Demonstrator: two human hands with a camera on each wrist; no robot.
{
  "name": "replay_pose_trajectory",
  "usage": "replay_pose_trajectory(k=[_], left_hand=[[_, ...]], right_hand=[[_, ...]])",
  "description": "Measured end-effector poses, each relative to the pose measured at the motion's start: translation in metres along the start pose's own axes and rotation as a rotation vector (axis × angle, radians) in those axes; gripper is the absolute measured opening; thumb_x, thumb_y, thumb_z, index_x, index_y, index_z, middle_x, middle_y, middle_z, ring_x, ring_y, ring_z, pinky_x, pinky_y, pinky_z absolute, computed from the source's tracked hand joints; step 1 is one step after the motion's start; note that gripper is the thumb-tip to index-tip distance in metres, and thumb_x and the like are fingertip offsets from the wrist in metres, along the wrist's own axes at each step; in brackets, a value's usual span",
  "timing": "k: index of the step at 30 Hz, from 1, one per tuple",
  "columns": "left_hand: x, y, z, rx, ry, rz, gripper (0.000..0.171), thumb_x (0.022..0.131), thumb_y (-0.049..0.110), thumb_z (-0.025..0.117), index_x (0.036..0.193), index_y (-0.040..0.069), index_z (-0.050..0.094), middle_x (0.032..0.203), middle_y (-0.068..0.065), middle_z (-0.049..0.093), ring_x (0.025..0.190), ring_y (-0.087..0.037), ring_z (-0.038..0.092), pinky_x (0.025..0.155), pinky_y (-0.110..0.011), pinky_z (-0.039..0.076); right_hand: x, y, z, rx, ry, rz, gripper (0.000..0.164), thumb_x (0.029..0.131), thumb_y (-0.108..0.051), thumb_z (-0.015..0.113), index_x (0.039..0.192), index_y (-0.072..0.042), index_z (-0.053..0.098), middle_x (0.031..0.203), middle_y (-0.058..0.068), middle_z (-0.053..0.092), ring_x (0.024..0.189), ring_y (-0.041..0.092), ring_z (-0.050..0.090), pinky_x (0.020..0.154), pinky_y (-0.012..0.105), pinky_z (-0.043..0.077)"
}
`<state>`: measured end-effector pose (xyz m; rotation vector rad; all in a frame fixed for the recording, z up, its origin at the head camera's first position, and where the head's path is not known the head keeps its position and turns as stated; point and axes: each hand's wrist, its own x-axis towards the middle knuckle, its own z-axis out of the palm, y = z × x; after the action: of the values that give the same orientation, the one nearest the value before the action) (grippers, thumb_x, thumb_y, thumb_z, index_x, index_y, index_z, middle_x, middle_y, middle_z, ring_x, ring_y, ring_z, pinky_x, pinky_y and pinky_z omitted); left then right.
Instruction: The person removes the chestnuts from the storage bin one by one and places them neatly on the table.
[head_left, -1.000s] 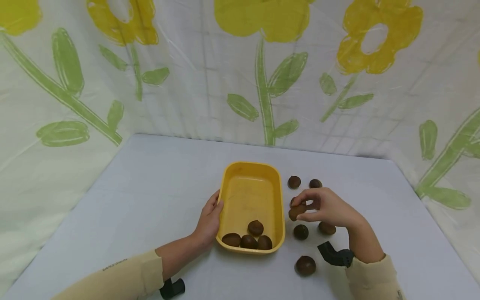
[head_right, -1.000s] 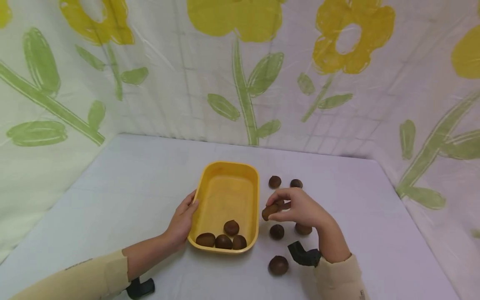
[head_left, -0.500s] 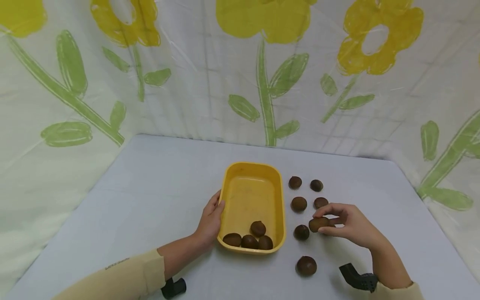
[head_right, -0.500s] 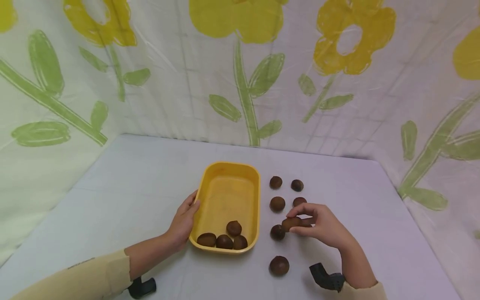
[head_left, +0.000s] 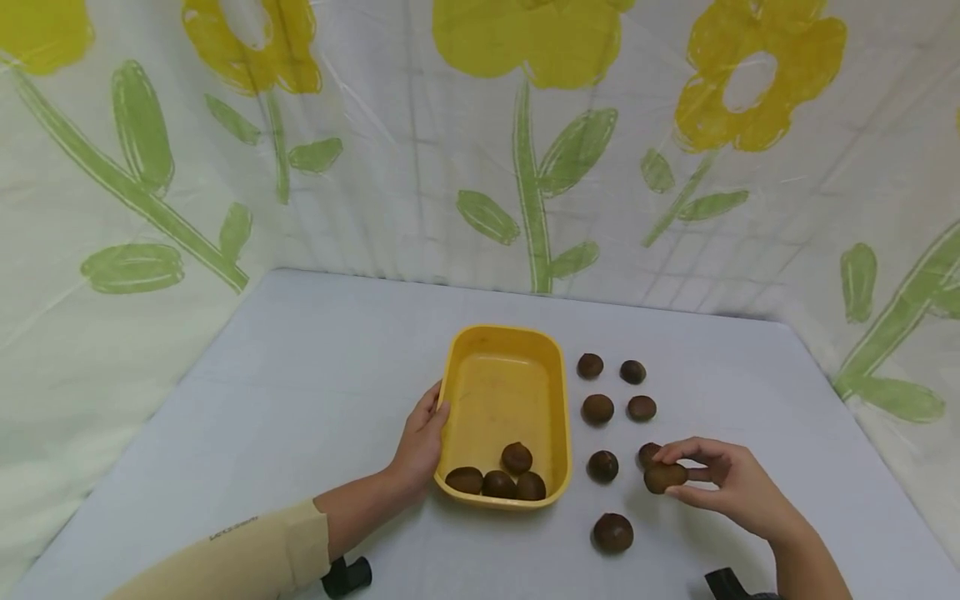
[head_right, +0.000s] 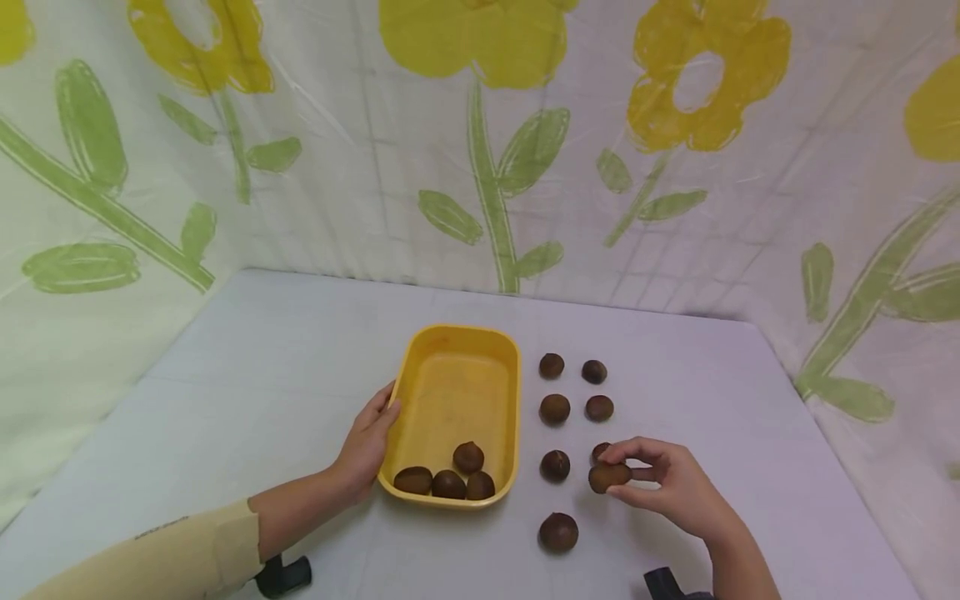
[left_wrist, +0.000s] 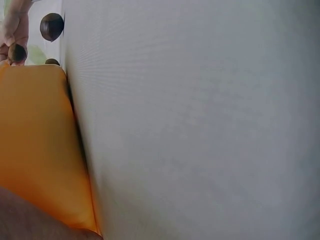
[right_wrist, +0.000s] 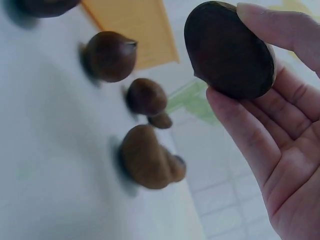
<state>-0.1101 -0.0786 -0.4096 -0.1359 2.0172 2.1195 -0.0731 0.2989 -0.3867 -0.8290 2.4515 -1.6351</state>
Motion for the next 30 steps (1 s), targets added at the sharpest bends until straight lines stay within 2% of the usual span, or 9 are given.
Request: replay_pose_trajectory(k=[6, 12, 15, 19, 25, 30], left_hand=[[-0.002, 0.0, 0.0, 0.008, -0.005, -0.001, 0.048, 0.103, 0.021, 0.029, 0.148, 0.008, 0.019, 0.154, -0.011, 0.025, 0.138, -0.03, 0.03, 0.114, -0.05, 0.023], [-0.001, 0.001, 0.0, 0.009, -0.005, -0.003, 0.048, 0.103, 0.021, 0.029, 0.148, 0.009, 0.019, 0.155, -0.009, 0.023, 0.14, -0.028, 0.026, 0.115, -0.049, 0.02], [-0.001, 0.001, 0.0, 0.006, -0.004, -0.003, 0.048, 0.103, 0.021, 0.029, 0.148, 0.009, 0.019, 0.155, -0.009, 0.023, 0.14, -0.028, 0.026, 0.115, -0.049, 0.02], [-0.002, 0.001, 0.0, 0.001, -0.009, -0.002, 0.049, 0.103, 0.021, 0.029, 0.149, 0.008, 0.018, 0.155, -0.011, 0.022, 0.14, -0.03, 0.026, 0.114, -0.049, 0.021], [-0.002, 0.001, 0.0, -0.002, -0.006, -0.001, 0.048, 0.103, 0.02, 0.03, 0.149, 0.009, 0.019, 0.154, -0.01, 0.023, 0.139, -0.029, 0.027, 0.114, -0.049, 0.021], [-0.002, 0.001, 0.0, -0.006, -0.004, 0.01, 0.048, 0.103, 0.02, 0.029, 0.148, 0.009, 0.019, 0.154, -0.011, 0.024, 0.138, -0.03, 0.029, 0.114, -0.049, 0.022]], right_hand=[[-0.019, 0.012, 0.006, 0.099, -0.048, -0.025, 0.034, 0.074, 0.018, 0.064, 0.102, -0.002, 0.061, 0.105, 0.001, 0.066, 0.102, 0.005, 0.061, 0.078, 0.02, 0.054], [-0.034, 0.024, 0.01, 0.171, -0.094, 0.041, 0.029, 0.076, 0.015, 0.064, 0.1, 0.0, 0.059, 0.105, 0.004, 0.066, 0.101, 0.005, 0.062, 0.078, 0.022, 0.054], [-0.037, 0.029, 0.011, 0.207, -0.143, 0.053, 0.027, 0.077, 0.014, 0.064, 0.101, 0.002, 0.058, 0.106, 0.008, 0.065, 0.102, 0.007, 0.062, 0.08, 0.022, 0.054], [-0.039, 0.031, 0.01, 0.18, -0.199, 0.056, 0.026, 0.078, 0.011, 0.065, 0.1, -0.001, 0.059, 0.107, 0.008, 0.065, 0.103, 0.006, 0.061, 0.081, 0.02, 0.053], [-0.039, 0.029, 0.009, 0.093, -0.221, 0.086, 0.023, 0.079, 0.005, 0.068, 0.097, -0.005, 0.058, 0.105, 0.006, 0.065, 0.101, 0.003, 0.06, 0.077, 0.021, 0.053], [-0.039, 0.028, 0.01, 0.028, -0.233, 0.033, 0.025, 0.077, 0.002, 0.071, 0.091, -0.009, 0.053, 0.101, 0.004, 0.061, 0.096, 0.005, 0.058, 0.07, 0.021, 0.052]])
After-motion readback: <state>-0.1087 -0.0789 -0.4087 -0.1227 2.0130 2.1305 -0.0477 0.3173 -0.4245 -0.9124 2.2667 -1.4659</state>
